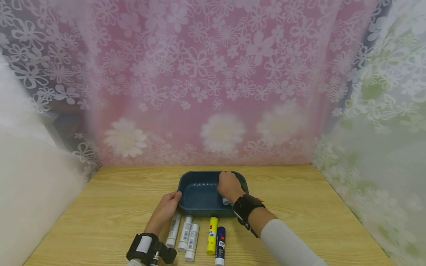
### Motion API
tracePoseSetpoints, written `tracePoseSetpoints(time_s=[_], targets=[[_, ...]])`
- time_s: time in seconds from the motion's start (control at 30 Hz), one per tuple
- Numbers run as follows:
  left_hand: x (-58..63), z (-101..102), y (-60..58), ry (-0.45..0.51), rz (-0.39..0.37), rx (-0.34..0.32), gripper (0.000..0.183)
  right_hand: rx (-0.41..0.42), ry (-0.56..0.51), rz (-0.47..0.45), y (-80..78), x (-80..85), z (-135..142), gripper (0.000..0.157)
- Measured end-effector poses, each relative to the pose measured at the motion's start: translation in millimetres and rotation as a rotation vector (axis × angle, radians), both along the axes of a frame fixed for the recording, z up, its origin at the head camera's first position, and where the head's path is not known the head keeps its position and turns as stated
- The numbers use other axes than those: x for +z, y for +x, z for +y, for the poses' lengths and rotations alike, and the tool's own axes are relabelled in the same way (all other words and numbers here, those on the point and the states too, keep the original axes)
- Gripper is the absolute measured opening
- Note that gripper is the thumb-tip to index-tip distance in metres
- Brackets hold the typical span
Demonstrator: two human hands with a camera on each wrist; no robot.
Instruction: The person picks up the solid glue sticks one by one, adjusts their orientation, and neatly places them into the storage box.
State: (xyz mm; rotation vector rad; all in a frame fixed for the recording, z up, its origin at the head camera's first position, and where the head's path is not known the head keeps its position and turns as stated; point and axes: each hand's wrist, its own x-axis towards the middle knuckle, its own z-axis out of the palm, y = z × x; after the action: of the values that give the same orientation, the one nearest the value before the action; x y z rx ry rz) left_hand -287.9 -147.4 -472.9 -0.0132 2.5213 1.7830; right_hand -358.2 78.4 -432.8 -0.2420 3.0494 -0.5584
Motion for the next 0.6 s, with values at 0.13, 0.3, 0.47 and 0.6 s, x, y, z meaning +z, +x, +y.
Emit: tracePoseSetpoints(time_s=[0.13,0.3,0.47,0.6], targets=[[0.9,-0.3,0.6,0.011,-0.005,-0.008,0.051,0.010,0.026,-0.009,-0.3,0.0,-1.4,0.005],[-0.2,0.1,0.2,0.017,-0.006,-0.006,0.050,-0.010,0.032,-0.023,0.5,0.8,-2.9,0.003],[-1.1,0.0,-0.5,0.011,-0.009,0.005,0.050,-0.015,0.010,-0.028,-0.1,-0.1,-2.8,0.012],[-1.1,-0.6,-0.4,0.016,-0.009,0.005,0.050,-0.006,0.003,-0.022,-0.7,-1.7,-3.3,0.013]])
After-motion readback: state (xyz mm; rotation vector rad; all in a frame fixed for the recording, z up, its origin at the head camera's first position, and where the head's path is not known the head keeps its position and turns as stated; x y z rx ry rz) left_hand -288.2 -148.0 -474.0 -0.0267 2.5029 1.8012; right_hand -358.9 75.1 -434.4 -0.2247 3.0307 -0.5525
